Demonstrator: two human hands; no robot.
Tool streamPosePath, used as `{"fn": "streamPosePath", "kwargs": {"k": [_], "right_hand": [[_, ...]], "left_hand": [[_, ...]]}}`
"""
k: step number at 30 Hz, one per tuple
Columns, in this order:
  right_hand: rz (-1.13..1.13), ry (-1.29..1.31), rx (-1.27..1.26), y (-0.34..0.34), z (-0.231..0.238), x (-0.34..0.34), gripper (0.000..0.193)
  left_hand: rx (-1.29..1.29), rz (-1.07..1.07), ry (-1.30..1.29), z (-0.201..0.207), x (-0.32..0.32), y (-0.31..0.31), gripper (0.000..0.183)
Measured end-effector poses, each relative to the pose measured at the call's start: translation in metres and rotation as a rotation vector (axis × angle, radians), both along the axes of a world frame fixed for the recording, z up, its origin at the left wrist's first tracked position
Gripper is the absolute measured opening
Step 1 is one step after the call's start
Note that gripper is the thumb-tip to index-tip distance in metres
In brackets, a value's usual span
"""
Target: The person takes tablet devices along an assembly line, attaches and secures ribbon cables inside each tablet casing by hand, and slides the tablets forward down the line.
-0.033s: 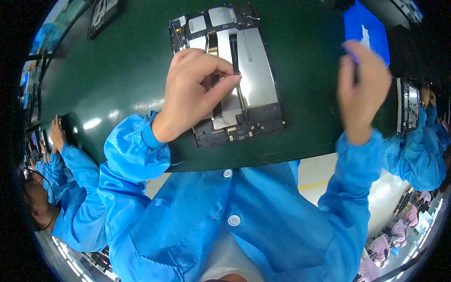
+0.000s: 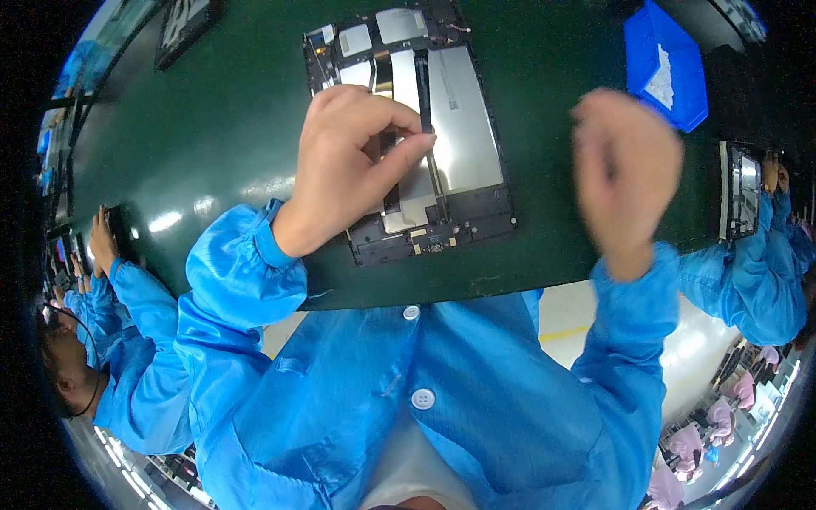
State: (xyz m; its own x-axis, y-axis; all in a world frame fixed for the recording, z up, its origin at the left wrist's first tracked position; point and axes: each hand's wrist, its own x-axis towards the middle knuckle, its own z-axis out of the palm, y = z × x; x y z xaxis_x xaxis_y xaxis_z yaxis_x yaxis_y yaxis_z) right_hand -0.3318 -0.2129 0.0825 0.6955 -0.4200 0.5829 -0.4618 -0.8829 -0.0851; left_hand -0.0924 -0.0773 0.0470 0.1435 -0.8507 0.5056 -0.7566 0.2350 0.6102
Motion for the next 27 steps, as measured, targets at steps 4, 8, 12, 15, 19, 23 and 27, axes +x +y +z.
{"fn": "streamPosePath", "kwargs": {"k": [4, 8, 12, 15, 19, 23, 27], "right_hand": [[0.226, 0.064, 0.231, 0.078, -0.017, 0.022, 0.025], [0.212, 0.032, 0.214, 0.082, -0.026, 0.027, 0.028], [0.205, 0.022, 0.204, 0.083, -0.031, 0.027, 0.029], [0.182, 0.031, 0.173, 0.083, -0.032, 0.029, 0.028], [0.171, 0.035, 0.188, 0.085, -0.032, 0.032, 0.026], [0.16, 0.046, 0.246, 0.086, -0.027, 0.033, 0.02], [0.138, 0.065, 0.288, 0.09, -0.022, 0.039, 0.016]], "left_hand": [[-0.027, -0.007, -0.047, -0.002, 0.0, -0.005, 0.012], [-0.036, -0.015, -0.095, -0.002, 0.002, -0.006, 0.013], [0.011, -0.023, -0.101, -0.003, 0.003, -0.007, 0.013], [0.013, -0.025, -0.079, -0.004, 0.003, -0.005, 0.013], [-0.018, -0.028, -0.045, -0.008, 0.005, -0.002, 0.009], [0.332, 0.041, 0.074, 0.031, -0.002, -0.003, 0.015], [0.372, 0.074, 0.069, 0.038, -0.001, -0.003, 0.014]]}}
